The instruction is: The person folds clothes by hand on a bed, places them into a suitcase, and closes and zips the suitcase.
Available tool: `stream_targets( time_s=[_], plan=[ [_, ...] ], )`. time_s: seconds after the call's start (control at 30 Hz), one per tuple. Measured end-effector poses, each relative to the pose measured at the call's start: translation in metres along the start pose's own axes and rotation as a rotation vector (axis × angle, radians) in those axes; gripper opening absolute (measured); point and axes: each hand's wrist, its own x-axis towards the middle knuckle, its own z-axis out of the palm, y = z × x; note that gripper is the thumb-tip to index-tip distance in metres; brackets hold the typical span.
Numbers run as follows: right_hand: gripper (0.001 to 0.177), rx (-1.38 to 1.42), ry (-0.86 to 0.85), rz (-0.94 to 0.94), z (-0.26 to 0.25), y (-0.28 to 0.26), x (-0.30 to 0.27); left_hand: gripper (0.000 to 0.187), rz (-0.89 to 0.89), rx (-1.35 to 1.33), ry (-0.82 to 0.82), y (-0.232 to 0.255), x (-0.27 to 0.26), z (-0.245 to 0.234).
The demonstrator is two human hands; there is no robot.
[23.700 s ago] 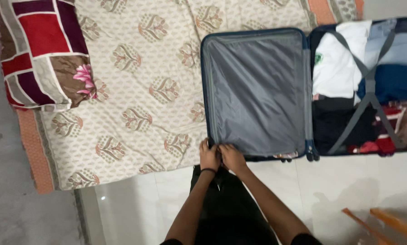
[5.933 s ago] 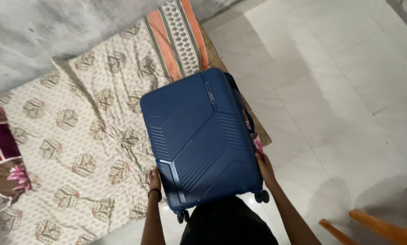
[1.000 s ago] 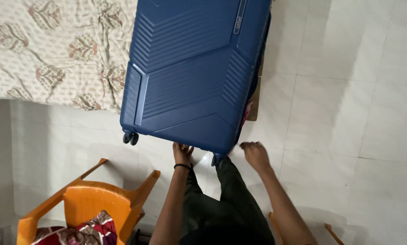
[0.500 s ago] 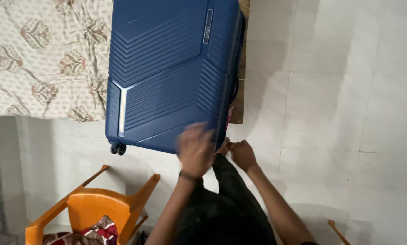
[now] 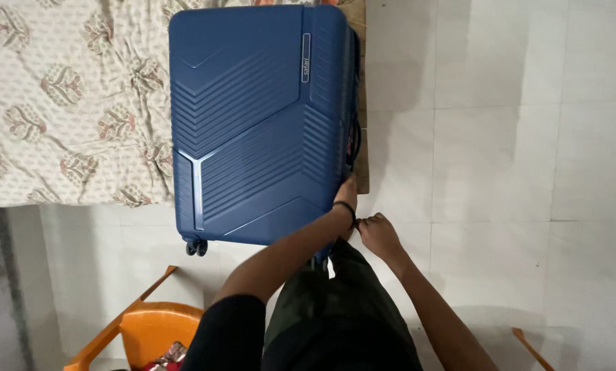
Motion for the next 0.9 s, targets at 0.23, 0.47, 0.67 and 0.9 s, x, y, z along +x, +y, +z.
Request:
stream_targets(
  time_s=[0.23,0.47,0.67,0.9],
  plan=[
    [0.012,-0.064,0.01,0.053,0.009,0.0,-0.001,0.055,0.075,-0.079,-0.078,-0.008,0.038,0.009],
    [0.009,-0.092,0.035,-0.027,-0.003,0.034,0.045,0.057,-0.375,-0.271,0.566,-0.008,-0.039,0.025],
    [0.012,-0.167,0.214,-0.1,-0.04,0.081,0.123,0.055,-0.116,-0.547,0.858,-0.022,-0.083,0.049],
    [0.017,-0.288,0.317,-0.029,-0.084,0.118,0.227,0.033,0.005,-0.827,1.114,-0.032,-0.095,0.067]
  ],
)
